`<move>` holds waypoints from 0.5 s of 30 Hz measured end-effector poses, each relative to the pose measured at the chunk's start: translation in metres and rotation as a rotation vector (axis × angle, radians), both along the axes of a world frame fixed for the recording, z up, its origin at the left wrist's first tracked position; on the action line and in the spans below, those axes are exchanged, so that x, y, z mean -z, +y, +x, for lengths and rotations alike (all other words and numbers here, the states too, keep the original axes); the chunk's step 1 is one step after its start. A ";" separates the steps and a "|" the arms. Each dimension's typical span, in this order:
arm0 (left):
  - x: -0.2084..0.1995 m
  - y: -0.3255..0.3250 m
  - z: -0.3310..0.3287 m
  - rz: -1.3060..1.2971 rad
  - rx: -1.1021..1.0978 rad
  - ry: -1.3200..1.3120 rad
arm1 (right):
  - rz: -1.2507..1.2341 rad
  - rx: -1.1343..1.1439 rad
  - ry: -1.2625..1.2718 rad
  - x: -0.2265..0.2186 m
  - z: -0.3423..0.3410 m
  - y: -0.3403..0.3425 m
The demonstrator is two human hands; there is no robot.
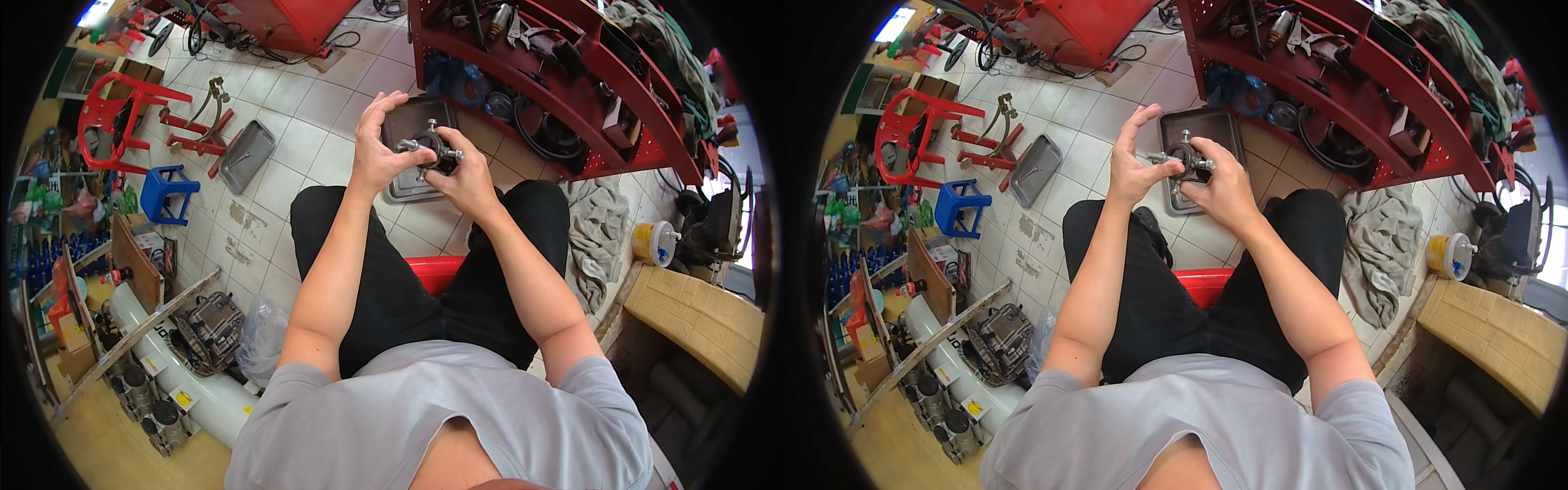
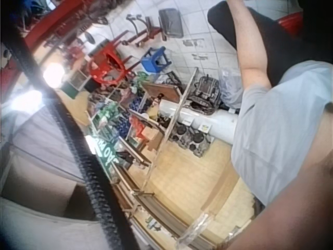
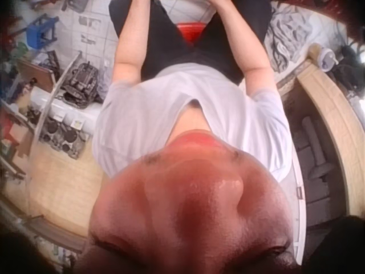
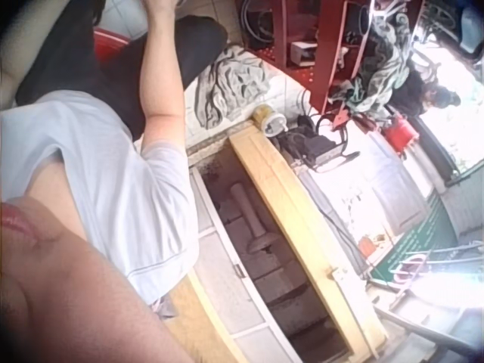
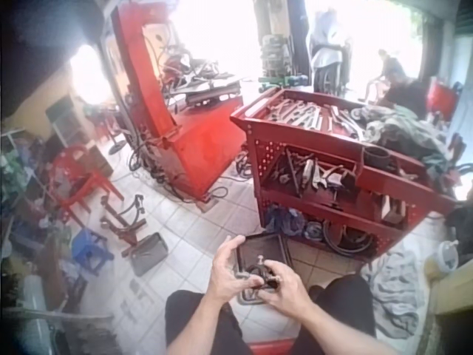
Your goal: The person sits on a stool in a workshop and assembles a mechanical component, likely a brake caliper. They insert a bolt into the assembly, pick up a small metal pin from a tray on the floor, and insert it into the component. The person then manipulates the assembly to secure the parts.
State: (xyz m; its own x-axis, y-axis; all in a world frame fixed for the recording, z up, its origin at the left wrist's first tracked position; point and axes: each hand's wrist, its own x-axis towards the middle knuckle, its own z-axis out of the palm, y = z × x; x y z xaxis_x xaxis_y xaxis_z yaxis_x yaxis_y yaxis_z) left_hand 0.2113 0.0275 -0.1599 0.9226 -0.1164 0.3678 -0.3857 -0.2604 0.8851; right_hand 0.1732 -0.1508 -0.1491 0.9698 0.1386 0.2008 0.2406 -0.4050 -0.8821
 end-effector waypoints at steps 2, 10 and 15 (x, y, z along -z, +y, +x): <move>0.004 -0.002 0.000 -0.136 0.029 0.001 | 0.068 0.015 0.007 0.001 0.000 -0.001; 0.000 -0.016 -0.005 -0.252 0.165 0.044 | 0.175 0.093 0.084 0.006 0.006 -0.006; -0.009 -0.021 -0.008 -0.110 0.197 -0.038 | 0.179 0.067 0.059 0.008 0.004 -0.003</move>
